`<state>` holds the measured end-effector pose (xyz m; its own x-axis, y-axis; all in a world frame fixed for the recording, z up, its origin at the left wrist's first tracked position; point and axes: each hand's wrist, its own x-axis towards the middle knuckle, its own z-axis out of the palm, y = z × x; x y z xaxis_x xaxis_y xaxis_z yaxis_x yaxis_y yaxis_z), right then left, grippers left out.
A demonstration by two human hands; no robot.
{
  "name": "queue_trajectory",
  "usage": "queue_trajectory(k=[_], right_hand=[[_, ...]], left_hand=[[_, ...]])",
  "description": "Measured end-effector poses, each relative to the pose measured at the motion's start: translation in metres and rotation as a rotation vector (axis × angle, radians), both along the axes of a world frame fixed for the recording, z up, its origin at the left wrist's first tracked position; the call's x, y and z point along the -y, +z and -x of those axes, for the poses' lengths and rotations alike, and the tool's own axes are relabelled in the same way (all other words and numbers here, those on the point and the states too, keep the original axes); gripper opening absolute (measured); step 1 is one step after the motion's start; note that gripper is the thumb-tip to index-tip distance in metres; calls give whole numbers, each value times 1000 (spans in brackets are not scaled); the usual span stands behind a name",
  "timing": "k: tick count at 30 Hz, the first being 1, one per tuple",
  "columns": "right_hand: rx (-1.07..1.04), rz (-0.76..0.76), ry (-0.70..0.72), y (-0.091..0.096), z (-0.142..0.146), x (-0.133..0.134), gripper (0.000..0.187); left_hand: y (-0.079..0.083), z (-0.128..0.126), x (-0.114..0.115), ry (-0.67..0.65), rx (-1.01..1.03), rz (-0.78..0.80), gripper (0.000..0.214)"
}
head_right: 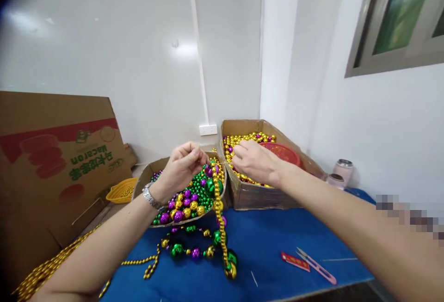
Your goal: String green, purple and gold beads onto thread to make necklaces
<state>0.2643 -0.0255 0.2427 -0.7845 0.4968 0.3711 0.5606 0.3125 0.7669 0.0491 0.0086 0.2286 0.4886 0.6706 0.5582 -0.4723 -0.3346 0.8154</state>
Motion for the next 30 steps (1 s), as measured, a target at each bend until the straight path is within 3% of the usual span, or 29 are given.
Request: queue_trajectory(k=[6, 11, 16, 18, 20, 23, 25, 27, 28, 30], right_hand=[[-37, 108, 6, -20, -6, 1, 26], [-172, 211, 39, -48, -10, -1, 28], [-291, 263, 21, -74, -15, 7, 32], [-471, 389, 1, -79, -14, 17, 34], [-784, 606, -38, -84, -6, 33, 37], [-1397, 1041, -42, -97, 22, 60, 38], [-1875, 1306, 85, -111, 47, 77, 35], [-2195, 1332, 240, -128, 70, 88, 33], [-2246, 1279, 283, -136, 79, 91, 33], [-2136, 1107, 253, -154, 87, 93, 33]], left_hand=[[-17, 4, 4, 8, -36, 36, 21], [-41, -2, 4, 47, -109, 39, 24], [-68, -11, 5, 144, -235, -111, 23], [-76, -13, 8, 191, -321, -210, 23], [-84, -15, 12, 260, -402, -298, 22], [-97, -21, 19, 373, -485, -420, 20], [-104, -26, 24, 428, -511, -478, 19], [-109, -31, 29, 457, -522, -497, 18], [-110, -32, 31, 462, -528, -494, 18], [-111, -33, 34, 460, -535, -465, 19]])
